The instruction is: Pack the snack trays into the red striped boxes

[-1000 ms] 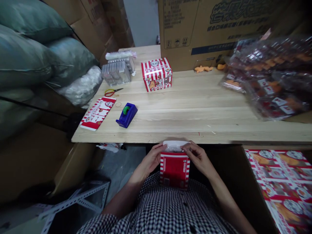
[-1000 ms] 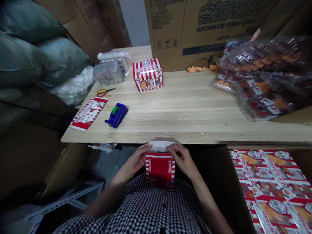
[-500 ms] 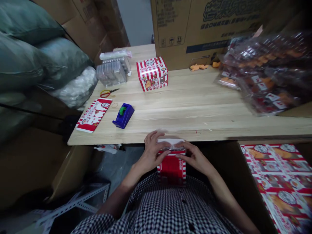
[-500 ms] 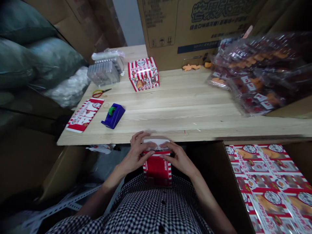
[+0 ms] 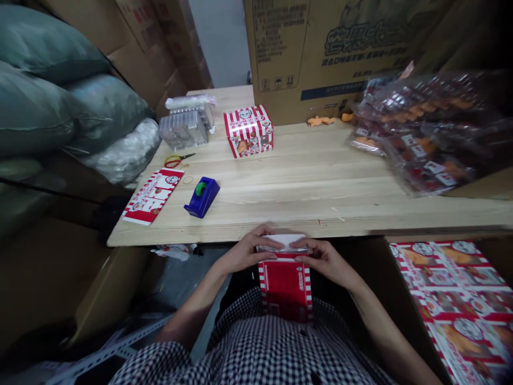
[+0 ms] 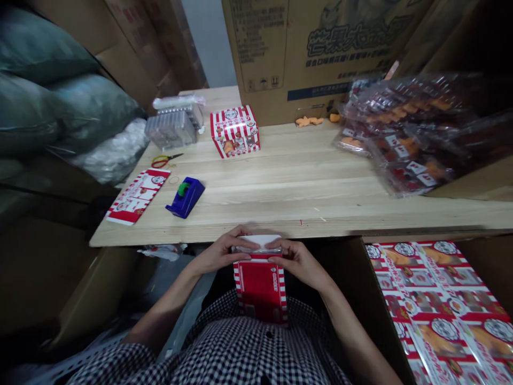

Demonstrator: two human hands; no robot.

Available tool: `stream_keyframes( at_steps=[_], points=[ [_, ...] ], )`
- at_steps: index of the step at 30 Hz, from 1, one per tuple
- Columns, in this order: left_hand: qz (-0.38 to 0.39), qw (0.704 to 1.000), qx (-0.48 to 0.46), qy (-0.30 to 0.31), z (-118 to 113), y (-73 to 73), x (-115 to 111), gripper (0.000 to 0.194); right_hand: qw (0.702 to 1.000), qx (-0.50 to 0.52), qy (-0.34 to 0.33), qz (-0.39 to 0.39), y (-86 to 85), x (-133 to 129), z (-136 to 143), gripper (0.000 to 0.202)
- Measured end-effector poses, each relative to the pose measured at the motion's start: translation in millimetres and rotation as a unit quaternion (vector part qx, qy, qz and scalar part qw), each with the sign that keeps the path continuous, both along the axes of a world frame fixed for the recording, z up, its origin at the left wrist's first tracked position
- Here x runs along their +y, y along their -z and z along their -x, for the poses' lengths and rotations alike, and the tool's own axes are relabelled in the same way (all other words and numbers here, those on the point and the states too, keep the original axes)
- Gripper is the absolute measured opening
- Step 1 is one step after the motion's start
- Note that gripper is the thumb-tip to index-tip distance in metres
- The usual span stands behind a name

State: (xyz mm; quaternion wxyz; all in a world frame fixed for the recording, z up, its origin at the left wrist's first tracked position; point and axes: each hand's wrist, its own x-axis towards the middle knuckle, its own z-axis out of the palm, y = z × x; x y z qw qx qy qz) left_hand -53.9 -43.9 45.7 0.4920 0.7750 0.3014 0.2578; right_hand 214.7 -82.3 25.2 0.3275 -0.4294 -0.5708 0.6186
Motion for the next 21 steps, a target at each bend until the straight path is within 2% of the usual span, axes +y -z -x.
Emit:
stream_keyframes(
  at_steps=[3,6,8,9,11,13,15,17,21],
  points=[
    [0.015,1.000,-0.011,0.010,-0.4,7.1,-9.0,0.032,0.998,-0.031,-0.040,-0.024,0.5,-7.5,-4.3,0.027],
    [0.024,0.999,-0.031,0.020,-0.2,6.0,-15.0,0.031,0.995,-0.047,-0.068,-0.060,-5.7,-8.2,-7.9,0.026],
    [0.056,0.996,-0.065,-0.017,0.0,3.2,-19.3,0.032,0.997,-0.045,-0.037,-0.060,-9.7,-8.7,-9.0,0.027],
    [0.088,0.990,-0.096,-0.056,-0.2,2.1,-21.9,0.035,0.997,-0.044,-0.016,-0.056,-11.2,-9.4,-9.1,0.027],
    [0.177,0.955,-0.182,-0.151,-1.9,2.3,-27.9,0.041,0.998,-0.041,0.007,-0.046,-12.8,-11.4,-8.6,0.028],
    [0.285,0.899,-0.256,-0.212,-5.6,6.6,-34.2,0.045,0.999,-0.037,0.006,-0.039,-12.9,-13.2,-7.6,0.029],
    [0.374,0.848,-0.298,-0.228,-10.8,14.3,-40.2,0.042,0.999,-0.035,0.002,-0.036,-12.1,-14.0,-6.5,0.029],
    [0.424,0.813,-0.323,-0.236,-15.9,22.3,-46.0,0.033,0.998,-0.039,0.001,-0.040,-10.9,-14.4,-6.2,0.026],
    [0.480,0.767,-0.340,-0.256,-22.8,27.1,-56.2,0.028,0.998,-0.058,-0.001,-0.033,-9.0,-16.7,-8.3,0.031]
  ],
)
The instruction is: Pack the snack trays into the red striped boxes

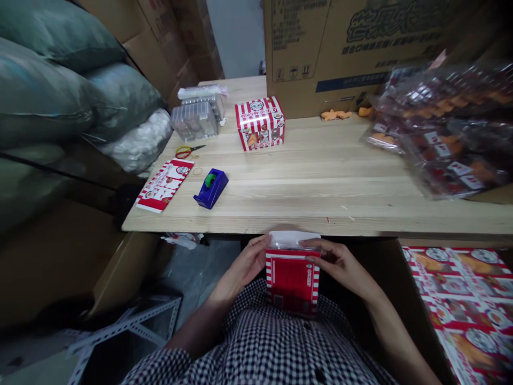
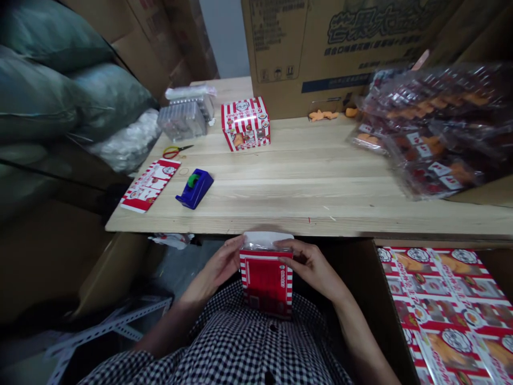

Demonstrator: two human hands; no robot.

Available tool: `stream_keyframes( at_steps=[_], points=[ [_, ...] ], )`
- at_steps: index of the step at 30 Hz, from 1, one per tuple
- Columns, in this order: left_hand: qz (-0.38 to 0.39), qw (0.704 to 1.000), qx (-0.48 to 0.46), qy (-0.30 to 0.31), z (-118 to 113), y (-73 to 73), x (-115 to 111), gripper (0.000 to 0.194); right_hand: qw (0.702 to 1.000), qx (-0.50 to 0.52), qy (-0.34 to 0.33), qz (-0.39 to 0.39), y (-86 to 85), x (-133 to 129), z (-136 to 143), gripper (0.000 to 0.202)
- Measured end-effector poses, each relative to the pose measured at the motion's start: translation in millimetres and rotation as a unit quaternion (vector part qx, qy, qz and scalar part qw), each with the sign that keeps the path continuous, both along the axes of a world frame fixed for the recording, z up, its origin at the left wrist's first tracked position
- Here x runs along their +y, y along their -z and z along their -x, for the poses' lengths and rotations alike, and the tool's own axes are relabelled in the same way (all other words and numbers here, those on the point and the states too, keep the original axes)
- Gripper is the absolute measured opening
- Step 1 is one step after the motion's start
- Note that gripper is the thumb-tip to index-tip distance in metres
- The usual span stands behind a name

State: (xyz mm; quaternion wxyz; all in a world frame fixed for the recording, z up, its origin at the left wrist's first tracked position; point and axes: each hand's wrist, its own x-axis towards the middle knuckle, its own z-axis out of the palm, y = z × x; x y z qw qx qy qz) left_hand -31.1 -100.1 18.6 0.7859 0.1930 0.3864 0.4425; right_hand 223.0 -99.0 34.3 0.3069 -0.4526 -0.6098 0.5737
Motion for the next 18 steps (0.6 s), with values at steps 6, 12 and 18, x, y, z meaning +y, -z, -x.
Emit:
stream_keyframes(
  at_steps=[6,12,18],
  points=[
    [-0.094,0.992,0.059,0.056,-5.5,-10.6,0.5,0.042,0.996,0.068,0.050,0.021,-2.1,2.2,5.5,0.043],
    [-0.166,0.974,0.151,0.000,-8.8,-13.3,20.9,0.043,0.967,0.216,0.125,0.038,13.5,5.8,24.6,0.097],
    [-0.485,0.721,0.490,-0.067,-6.3,-46.0,28.2,0.057,0.968,0.201,0.053,0.140,34.8,-12.4,40.7,0.036]
  ],
)
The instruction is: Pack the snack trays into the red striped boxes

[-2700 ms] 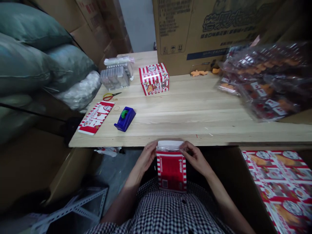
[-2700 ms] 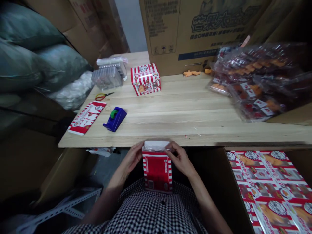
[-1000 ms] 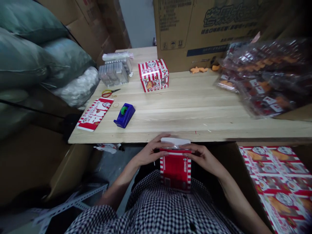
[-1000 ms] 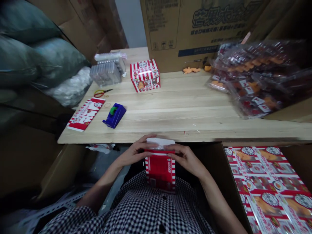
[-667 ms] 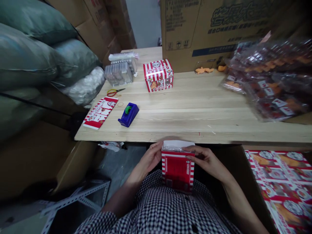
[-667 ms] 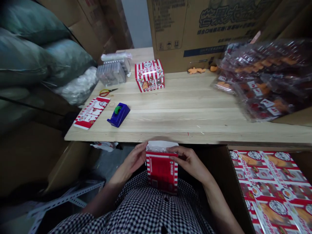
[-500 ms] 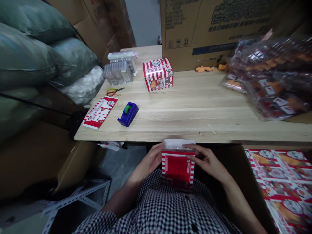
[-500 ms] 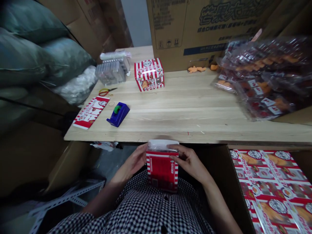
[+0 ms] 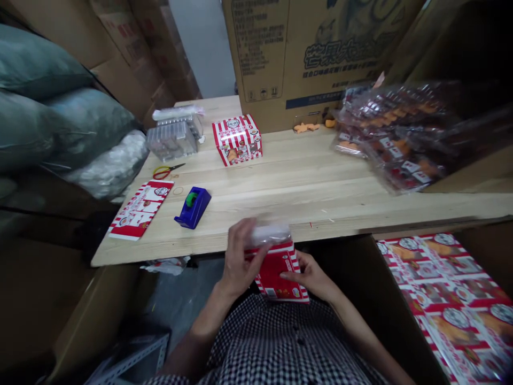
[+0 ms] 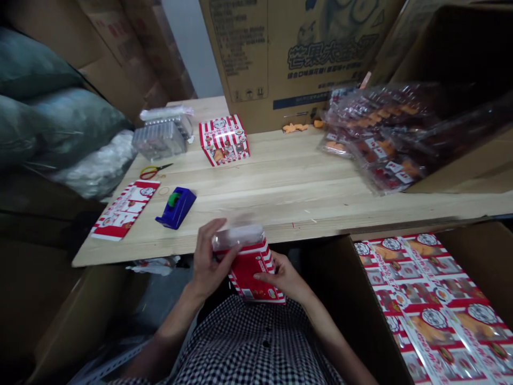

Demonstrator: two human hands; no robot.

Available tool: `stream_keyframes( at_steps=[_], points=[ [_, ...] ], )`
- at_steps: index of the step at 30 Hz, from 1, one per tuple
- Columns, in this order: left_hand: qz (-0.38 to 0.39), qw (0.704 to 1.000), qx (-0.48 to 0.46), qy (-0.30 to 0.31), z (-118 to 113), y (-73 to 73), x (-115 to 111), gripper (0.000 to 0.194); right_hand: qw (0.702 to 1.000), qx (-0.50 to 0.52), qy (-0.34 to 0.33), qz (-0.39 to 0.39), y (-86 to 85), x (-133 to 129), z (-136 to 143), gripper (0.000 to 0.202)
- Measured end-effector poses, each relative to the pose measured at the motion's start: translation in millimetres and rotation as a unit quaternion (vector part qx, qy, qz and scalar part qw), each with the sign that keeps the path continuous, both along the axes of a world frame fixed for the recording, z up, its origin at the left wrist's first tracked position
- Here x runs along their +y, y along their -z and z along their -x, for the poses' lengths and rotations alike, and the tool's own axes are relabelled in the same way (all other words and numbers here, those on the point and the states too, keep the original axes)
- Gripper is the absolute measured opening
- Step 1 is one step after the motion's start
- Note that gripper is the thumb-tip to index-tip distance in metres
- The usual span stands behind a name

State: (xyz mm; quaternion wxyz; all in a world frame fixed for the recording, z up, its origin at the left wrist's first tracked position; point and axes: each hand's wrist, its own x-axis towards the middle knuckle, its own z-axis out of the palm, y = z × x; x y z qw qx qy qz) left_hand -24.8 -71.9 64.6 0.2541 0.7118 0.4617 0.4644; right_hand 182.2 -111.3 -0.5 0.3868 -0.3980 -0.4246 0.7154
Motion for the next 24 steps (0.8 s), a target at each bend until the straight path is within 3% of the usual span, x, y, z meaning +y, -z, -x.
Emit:
stream_keyframes(
  at_steps=[2,5,9,15,24],
  points=[
    [-0.044,0.990,0.104,0.085,0.1,-8.0,0.1,0.039,1.000,0.016,-0.010,0.000,1.1,-6.0,3.0,0.036],
    [0.000,0.977,0.138,0.165,-1.4,-10.4,1.1,0.029,0.999,0.033,-0.008,0.018,1.9,-14.2,5.4,0.037],
    [0.083,0.967,0.130,0.201,-1.8,-9.5,3.2,0.030,0.999,0.032,-0.004,0.030,3.5,-21.7,6.5,0.034],
    [0.137,0.950,0.123,0.252,0.6,-13.9,3.4,0.033,0.999,0.027,-0.001,0.030,6.2,-29.7,6.2,0.035],
    [0.134,0.938,0.100,0.305,-17.3,-5.1,8.8,0.030,0.996,0.032,0.054,0.064,11.3,-36.0,6.7,0.041]
  ],
)
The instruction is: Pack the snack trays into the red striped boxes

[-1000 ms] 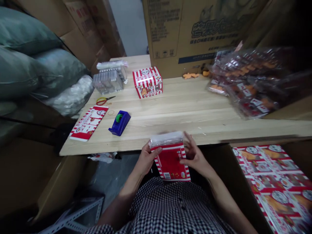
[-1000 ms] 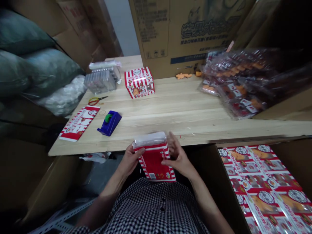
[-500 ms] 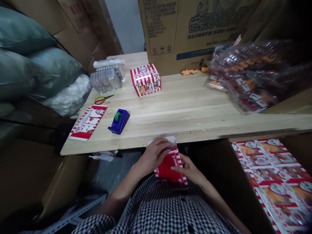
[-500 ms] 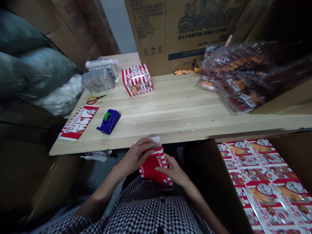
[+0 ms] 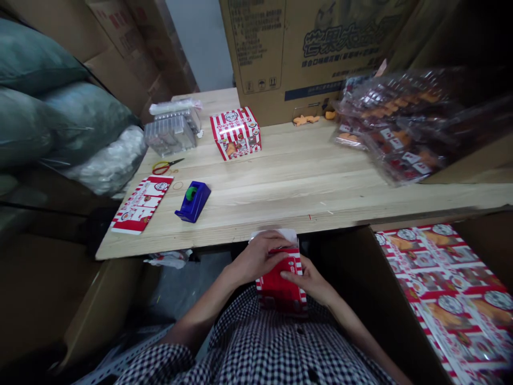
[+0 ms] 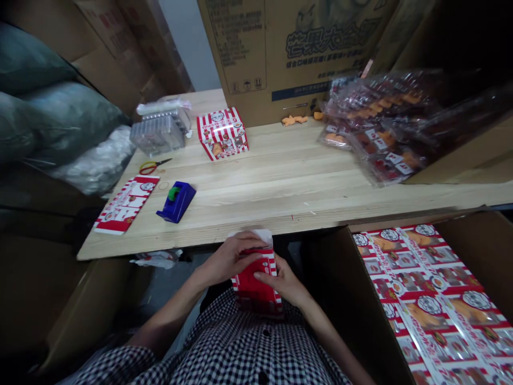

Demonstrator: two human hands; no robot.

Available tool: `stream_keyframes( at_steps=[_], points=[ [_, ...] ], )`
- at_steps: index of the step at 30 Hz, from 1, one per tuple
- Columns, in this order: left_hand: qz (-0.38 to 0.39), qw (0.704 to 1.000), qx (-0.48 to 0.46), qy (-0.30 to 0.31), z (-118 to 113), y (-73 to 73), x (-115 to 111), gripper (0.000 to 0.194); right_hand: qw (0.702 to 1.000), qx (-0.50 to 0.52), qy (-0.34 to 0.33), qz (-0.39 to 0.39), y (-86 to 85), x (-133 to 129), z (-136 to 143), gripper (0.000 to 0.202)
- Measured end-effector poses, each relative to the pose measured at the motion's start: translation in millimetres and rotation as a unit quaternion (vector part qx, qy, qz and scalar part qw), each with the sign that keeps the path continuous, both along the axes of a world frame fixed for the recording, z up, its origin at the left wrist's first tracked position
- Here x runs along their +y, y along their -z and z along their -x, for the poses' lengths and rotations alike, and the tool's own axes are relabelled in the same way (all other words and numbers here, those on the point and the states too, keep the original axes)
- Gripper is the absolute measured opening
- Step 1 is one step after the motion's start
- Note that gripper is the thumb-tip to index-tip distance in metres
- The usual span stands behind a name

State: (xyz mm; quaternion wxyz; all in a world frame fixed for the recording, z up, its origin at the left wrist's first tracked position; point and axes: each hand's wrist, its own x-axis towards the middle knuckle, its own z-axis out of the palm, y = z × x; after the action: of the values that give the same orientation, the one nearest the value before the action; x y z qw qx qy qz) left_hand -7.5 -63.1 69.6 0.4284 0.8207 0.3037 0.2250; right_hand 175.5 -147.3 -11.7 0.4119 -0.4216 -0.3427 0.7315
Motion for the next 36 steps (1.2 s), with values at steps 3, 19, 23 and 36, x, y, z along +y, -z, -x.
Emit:
stream_keyframes(
  at_steps=[3,19,23,36],
  points=[
    [-0.008,0.999,0.004,0.031,-7.2,0.4,2.6,0.026,1.000,-0.002,-0.008,0.006,0.9,2.7,-0.1,0.028],
    [-0.086,0.993,0.081,0.008,-21.2,2.6,-15.4,0.028,0.987,-0.023,0.155,0.028,-33.7,21.1,-7.2,0.030],
    [-0.063,0.991,-0.010,-0.118,-19.7,3.5,-35.7,0.027,0.978,-0.010,0.206,0.028,-31.9,24.8,6.7,0.027],
    [0.446,0.710,-0.393,-0.377,11.4,31.2,-31.5,0.026,0.982,0.002,0.179,0.066,-35.1,27.1,7.1,0.025]
  ],
)
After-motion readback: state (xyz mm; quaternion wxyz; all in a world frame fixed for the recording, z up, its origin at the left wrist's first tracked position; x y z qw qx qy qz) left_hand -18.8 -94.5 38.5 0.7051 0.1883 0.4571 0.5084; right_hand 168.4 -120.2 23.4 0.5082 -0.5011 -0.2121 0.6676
